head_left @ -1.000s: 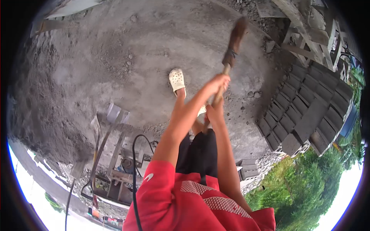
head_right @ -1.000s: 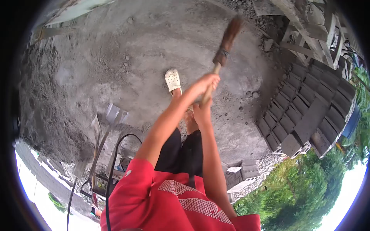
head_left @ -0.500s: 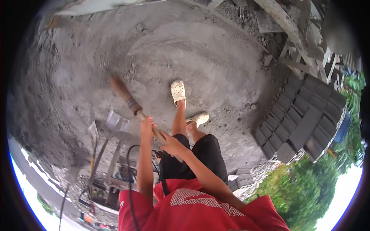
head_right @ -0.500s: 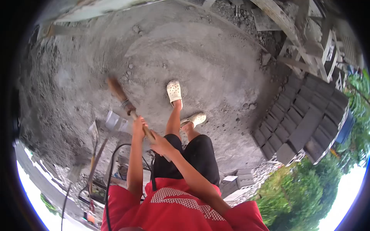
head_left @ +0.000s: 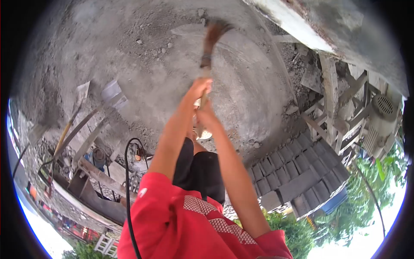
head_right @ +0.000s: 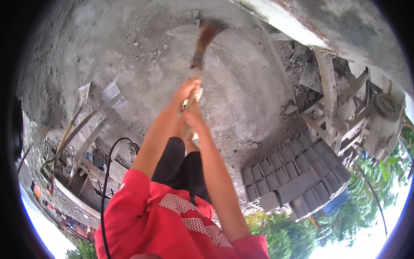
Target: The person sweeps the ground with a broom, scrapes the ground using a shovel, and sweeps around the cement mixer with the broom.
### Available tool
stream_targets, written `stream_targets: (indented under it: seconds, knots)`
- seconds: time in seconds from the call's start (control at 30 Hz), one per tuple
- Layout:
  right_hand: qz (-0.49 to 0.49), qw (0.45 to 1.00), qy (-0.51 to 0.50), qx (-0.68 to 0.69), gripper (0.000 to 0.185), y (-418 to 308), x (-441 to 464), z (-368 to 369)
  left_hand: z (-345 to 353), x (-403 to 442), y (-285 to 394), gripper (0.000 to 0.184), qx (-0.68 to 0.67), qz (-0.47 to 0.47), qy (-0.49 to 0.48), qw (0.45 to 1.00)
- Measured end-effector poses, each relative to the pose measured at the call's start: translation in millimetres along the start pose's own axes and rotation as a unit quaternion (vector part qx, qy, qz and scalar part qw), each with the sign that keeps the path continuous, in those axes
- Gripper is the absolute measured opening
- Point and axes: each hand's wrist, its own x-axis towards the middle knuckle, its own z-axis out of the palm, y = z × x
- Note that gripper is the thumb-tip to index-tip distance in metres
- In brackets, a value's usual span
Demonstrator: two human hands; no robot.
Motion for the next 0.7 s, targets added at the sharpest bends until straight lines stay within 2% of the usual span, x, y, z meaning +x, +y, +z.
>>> stream_targets:
  seconds: [0.03,0.07,0.1,0.17,0.23,0.27,0.3,0.37,0.43,0.47,0.53,0.57,0.63,0.7]
  knots:
    - [0.022,0.999,-0.027,-0.014,0.074,8.1,-0.9,19.4,-36.5,-12.2,-18.3,0.020,0.025,0.007,0.051,0.998]
    - [0.057,0.996,-0.063,-0.040,0.076,9.5,-13.9,38.4,-56.4,-30.8,-21.7,0.019,0.032,-0.025,0.146,0.988]
    - [0.084,0.990,-0.099,-0.055,0.078,7.1,-29.8,49.4,-71.2,-51.5,-18.0,0.018,0.036,-0.064,0.195,0.978]
    - [0.104,0.980,-0.146,-0.084,0.082,3.9,-63.1,55.5,-58.9,-91.0,4.6,0.018,0.039,-0.122,0.348,0.929]
    - [0.051,0.978,-0.146,-0.140,0.076,9.2,-93.4,43.7,-65.6,-129.8,-3.9,0.012,0.155,-0.065,0.307,0.937]
    - [0.037,0.976,-0.141,-0.160,0.074,20.1,-103.7,34.2,-65.5,-145.3,-7.7,0.011,0.063,-0.067,0.245,0.965]
    - [0.063,0.980,-0.151,-0.116,0.067,27.4,-113.8,25.8,-59.9,-160.4,-12.0,0.010,-0.031,-0.080,0.191,0.978]
    - [0.080,0.983,-0.152,-0.064,0.057,49.7,-137.9,21.7,-29.3,-174.8,-26.6,0.013,-0.086,-0.103,0.274,0.952]
    - [0.072,0.991,-0.102,-0.040,0.044,47.1,-151.1,20.1,-18.2,-184.4,-38.6,0.016,-0.128,-0.146,0.298,0.935]
    - [0.084,0.991,-0.101,-0.026,0.046,53.7,-152.4,22.2,-15.4,-186.9,-45.1,0.018,-0.148,-0.159,0.308,0.926]
    - [0.115,0.988,-0.107,0.000,0.051,76.7,-158.4,18.8,-4.8,-193.8,-60.2,0.019,-0.109,-0.196,0.304,0.926]
    - [0.091,0.991,-0.084,0.046,0.050,85.9,-160.3,17.7,4.9,-199.0,-61.3,0.019,-0.078,-0.206,0.286,0.933]
    - [0.115,0.985,-0.052,0.118,0.050,91.9,-163.5,23.1,42.7,-213.4,-41.1,0.021,-0.007,-0.252,0.280,0.926]
    - [0.140,0.970,-0.033,0.194,0.050,105.2,-154.1,28.5,26.3,-211.4,-58.7,0.022,0.054,-0.245,0.239,0.938]
